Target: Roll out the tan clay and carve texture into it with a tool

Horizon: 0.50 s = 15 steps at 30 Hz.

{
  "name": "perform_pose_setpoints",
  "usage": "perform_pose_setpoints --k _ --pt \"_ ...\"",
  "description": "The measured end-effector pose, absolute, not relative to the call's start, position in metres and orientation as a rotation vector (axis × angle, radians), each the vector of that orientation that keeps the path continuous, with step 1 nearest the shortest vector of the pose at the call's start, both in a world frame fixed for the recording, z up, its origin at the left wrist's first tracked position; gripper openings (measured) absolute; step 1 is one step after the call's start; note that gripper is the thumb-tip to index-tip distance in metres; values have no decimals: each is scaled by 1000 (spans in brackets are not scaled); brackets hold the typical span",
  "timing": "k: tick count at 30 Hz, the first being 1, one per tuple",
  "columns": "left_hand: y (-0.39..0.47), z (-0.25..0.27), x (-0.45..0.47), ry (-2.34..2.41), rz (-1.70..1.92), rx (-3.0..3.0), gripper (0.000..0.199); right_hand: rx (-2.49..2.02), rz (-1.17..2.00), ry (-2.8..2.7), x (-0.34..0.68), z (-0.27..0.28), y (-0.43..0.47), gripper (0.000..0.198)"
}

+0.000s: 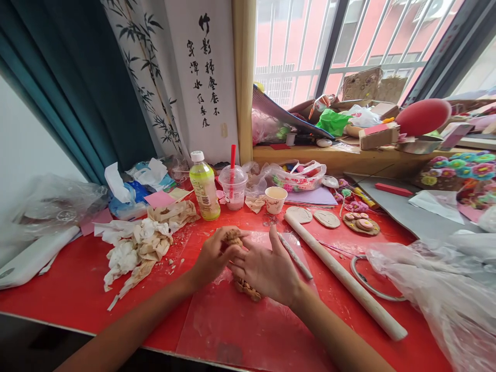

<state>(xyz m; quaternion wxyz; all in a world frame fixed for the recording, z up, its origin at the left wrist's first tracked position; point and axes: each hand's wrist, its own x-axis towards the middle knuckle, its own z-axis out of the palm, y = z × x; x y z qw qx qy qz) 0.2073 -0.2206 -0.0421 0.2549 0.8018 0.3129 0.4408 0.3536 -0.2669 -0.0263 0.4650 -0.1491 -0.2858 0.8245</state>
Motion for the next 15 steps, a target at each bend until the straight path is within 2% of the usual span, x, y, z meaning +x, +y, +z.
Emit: perform_pose_setpoints --k 3,8,15 --pt "-219 -35 205 912 1288 1828 31 -314 2160 -643 356 -25 -265 73" --pt "-210 -29 201 861 1410 1553 34 -315 2209 -703 359 -26 -263 83" --pt "-196 -30 200 824 1394 1438 32 -337 2113 -758 358 -31 -261 67"
